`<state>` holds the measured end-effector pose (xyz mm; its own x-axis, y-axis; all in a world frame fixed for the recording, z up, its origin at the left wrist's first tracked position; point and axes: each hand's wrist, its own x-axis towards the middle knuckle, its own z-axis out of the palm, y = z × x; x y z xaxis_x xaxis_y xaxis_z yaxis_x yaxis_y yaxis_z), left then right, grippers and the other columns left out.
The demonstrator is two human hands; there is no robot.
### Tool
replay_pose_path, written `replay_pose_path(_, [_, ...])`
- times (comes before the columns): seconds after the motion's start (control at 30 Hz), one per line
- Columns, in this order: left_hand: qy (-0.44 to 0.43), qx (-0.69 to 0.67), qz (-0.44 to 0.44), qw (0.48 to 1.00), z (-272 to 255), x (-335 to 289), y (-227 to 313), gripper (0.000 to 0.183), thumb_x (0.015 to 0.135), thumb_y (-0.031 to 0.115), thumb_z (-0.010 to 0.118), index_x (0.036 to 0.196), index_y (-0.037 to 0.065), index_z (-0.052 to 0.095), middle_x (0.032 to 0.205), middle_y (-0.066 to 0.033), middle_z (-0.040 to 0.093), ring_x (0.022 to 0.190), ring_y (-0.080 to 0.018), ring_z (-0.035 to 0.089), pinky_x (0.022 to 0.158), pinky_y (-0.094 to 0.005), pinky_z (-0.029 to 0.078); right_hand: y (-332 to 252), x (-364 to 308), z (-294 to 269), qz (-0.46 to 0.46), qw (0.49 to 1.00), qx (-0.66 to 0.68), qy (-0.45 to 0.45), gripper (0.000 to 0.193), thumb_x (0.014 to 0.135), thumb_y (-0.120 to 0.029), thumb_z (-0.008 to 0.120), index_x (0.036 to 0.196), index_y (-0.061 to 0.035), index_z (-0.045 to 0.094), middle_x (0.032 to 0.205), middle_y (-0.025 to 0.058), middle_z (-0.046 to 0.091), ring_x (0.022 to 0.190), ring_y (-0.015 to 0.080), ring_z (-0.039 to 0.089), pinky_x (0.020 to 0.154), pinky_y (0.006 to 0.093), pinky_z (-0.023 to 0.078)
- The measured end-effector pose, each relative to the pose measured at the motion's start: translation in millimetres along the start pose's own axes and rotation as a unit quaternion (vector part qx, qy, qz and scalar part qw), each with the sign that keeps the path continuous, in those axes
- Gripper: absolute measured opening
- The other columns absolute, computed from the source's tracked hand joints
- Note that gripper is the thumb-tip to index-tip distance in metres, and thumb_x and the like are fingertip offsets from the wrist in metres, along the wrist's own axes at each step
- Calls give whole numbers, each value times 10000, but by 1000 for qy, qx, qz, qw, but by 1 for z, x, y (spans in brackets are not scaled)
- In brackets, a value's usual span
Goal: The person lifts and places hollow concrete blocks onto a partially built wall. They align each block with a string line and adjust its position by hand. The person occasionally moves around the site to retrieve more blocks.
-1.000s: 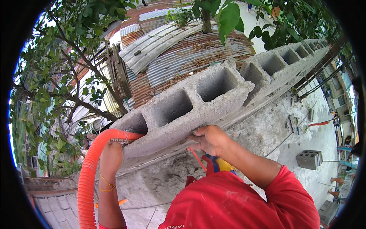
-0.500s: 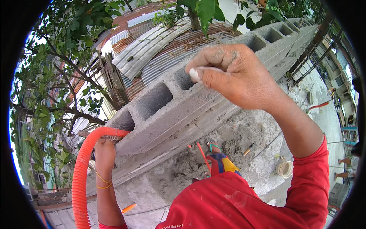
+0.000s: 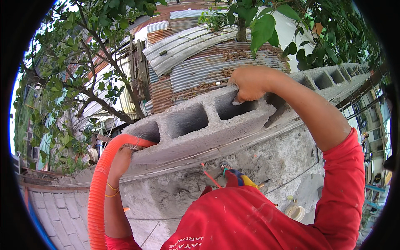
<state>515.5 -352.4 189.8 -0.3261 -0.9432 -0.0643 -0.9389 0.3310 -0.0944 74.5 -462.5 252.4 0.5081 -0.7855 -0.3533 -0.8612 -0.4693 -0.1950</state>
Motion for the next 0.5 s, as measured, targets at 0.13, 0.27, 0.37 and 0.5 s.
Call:
replay_pose_path(0.13, [-24,-227,-243,943,-47,-9,9,243,982,86,528,1138,-29,674,1045,-188,709,991,-259,678,887,-386,514,4,1,2,-4,1000,19,-14,325,785,-249,757,1029,-36,729,929,225,722,907,403,687,813,473,536])
replay_pose_path(0.27, [306,-265,-45,913,-124,-61,61,464,1031,279,509,1281,-105,589,1194,-254,663,1168,-332,634,1056,-420,459,6,1,2,1,1000,18,-1,333,786,-256,762,1027,-30,727,930,227,721,910,407,684,816,474,533])
replay_pose_path(0.37, [440,-159,175,866,-151,-79,117,490,1008,317,546,1270,-94,596,1219,-259,652,1190,-351,619,1063,-450,456,4,0,2,0,1000,19,-6,335,785,-257,762,1022,-23,725,929,228,720,912,408,684,818,474,533])
replay_pose_path(0.5, [412,-71,316,852,-167,-52,155,476,999,316,554,1245,-89,602,1189,-255,652,1158,-351,622,1036,-448,462,5,0,1,8,1000,13,-8,346,783,-259,762,1038,-28,728,932,229,721,913,407,686,820,474,535])
